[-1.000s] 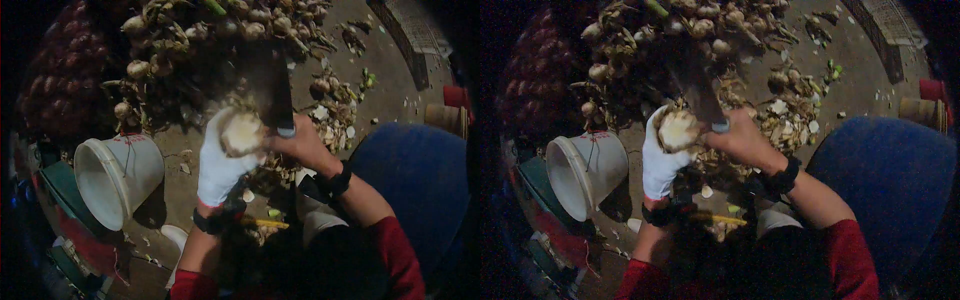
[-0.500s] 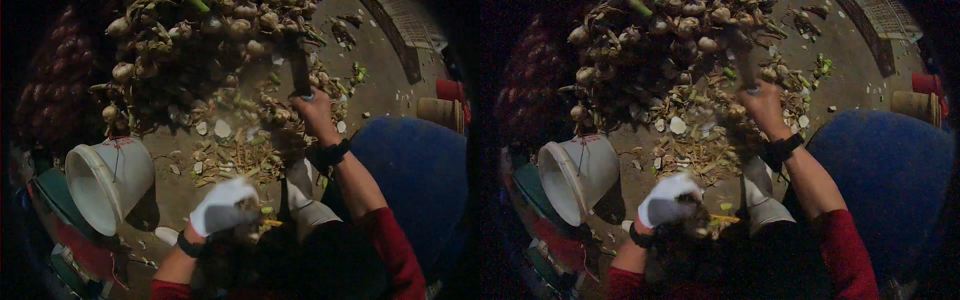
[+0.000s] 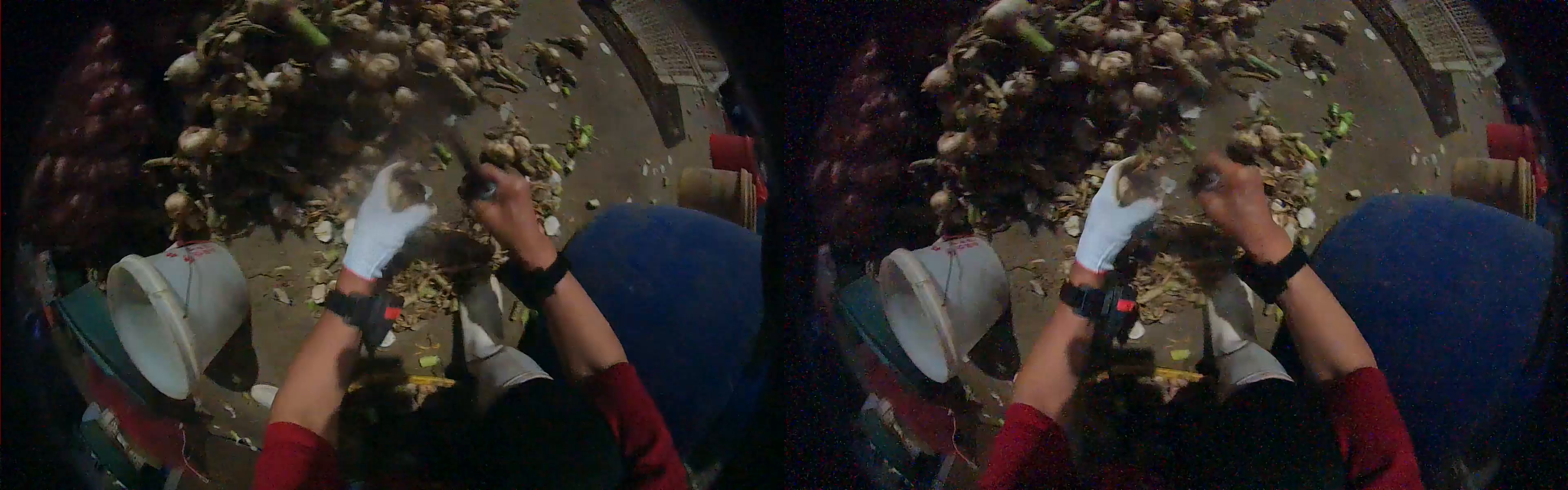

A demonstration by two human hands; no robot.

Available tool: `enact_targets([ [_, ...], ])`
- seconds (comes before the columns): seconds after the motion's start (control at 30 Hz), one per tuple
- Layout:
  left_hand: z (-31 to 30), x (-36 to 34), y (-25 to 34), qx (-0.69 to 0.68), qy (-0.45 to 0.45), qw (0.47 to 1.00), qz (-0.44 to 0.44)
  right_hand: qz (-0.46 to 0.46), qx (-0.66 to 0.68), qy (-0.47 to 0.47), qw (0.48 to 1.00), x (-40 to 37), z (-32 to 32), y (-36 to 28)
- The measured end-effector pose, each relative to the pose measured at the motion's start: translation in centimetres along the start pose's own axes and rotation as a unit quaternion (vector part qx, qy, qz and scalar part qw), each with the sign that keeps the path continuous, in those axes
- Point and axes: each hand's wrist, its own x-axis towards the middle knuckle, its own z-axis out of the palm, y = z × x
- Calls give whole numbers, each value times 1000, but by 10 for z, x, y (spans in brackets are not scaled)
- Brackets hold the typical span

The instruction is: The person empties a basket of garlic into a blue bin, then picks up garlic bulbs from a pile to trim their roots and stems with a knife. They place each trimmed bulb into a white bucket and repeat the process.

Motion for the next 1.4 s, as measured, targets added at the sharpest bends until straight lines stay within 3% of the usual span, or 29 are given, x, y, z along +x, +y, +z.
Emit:
enact_targets([
  [0.03, -11, -7, 5, 10, 7, 1000, 0, -77, -23, -68, 994, -1, 6, -12],
  [0.1, -32, -22, 12, 116, -32, 990, 68, -139, -68, -100, 983, -6, 15, -36],
  [0.17, -42, -35, -14, 64, 9, 994, 94, -195, -121, -130, 965, -9, 16, -58],
  [0.2, -41, -40, -11, -212, 16, 977, 4, -203, -147, -156, 955, -10, 14, -68],
  [0.23, -41, -43, -7, -470, 21, 878, -86, -212, -173, -182, 944, -10, 13, -75],
  [0.37, -49, -64, -5, -225, 2, 974, 2, -237, -189, -180, 936, -12, 15, -82],
  [0.57, -56, -71, 2, -51, 27, 990, 126, -287, -189, -148, 927, -7, 26, -55],
  [0.7, -44, -82, 41, 78, 73, 988, 113, -302, -170, -132, 929, -12, 37, -25],
  [0.77, -35, -90, 57, 162, 115, 980, -23, -293, -181, -134, 929, -13, 29, -3],
  [0.8, -31, -99, 74, 143, 105, 981, 77, -165, -158, -119, 966, -5, 15, 12],
  [0.83, -33, -100, 73, 144, 100, 982, 70, -33, -130, -107, 985, -7, 10, 24],
  [0.9, -40, -84, 65, -4, 118, 993, 19, -59, -68, -88, 992, -9, 18, 2],
  [0.93, -47, -73, 50, 137, 115, 978, 105, -78, -13, -55, 995, -7, 18, -10],
  [0.97, -46, -68, 54, 136, 118, 977, 111, -84, -15, -54, 995, -6, 18, -21],
  [1.03, -41, -67, 62, 49, 140, 989, 27, -54, -29, -59, 996, -12, 23, -44],
  [1.1, -43, -65, 54, 24, 142, 989, 42, -27, -2, -37, 999, -14, 25, -61],
  [1.17, -40, -61, 36, -186, 144, 972, 12, 72, 74, -56, 993, -13, 20, -79],
  [1.2, -35, -59, 31, -263, 130, 956, 13, 19, 37, -87, 995, -15, 27, -58],
  [1.23, -28, -63, 38, -266, 126, 956, 12, 22, 34, -85, 996, -23, 32, -38],
  [1.3, -15, -78, 59, -520, 83, 850, 29, 74, 21, -157, 985, -26, 34, -9],
  [1.33, -17, -93, 46, -502, 116, 857, -2, 77, 11, -148, 986, -23, 27, -10],
  [1.37, -23, -110, 51, -373, 46, 925, -65, 72, -6, -119, 990, -25, 23, -14],
  [1.4, -23, -125, 47, 58, 28, 996, -58, 66, -23, -89, 994, -24, 19, -19],
])
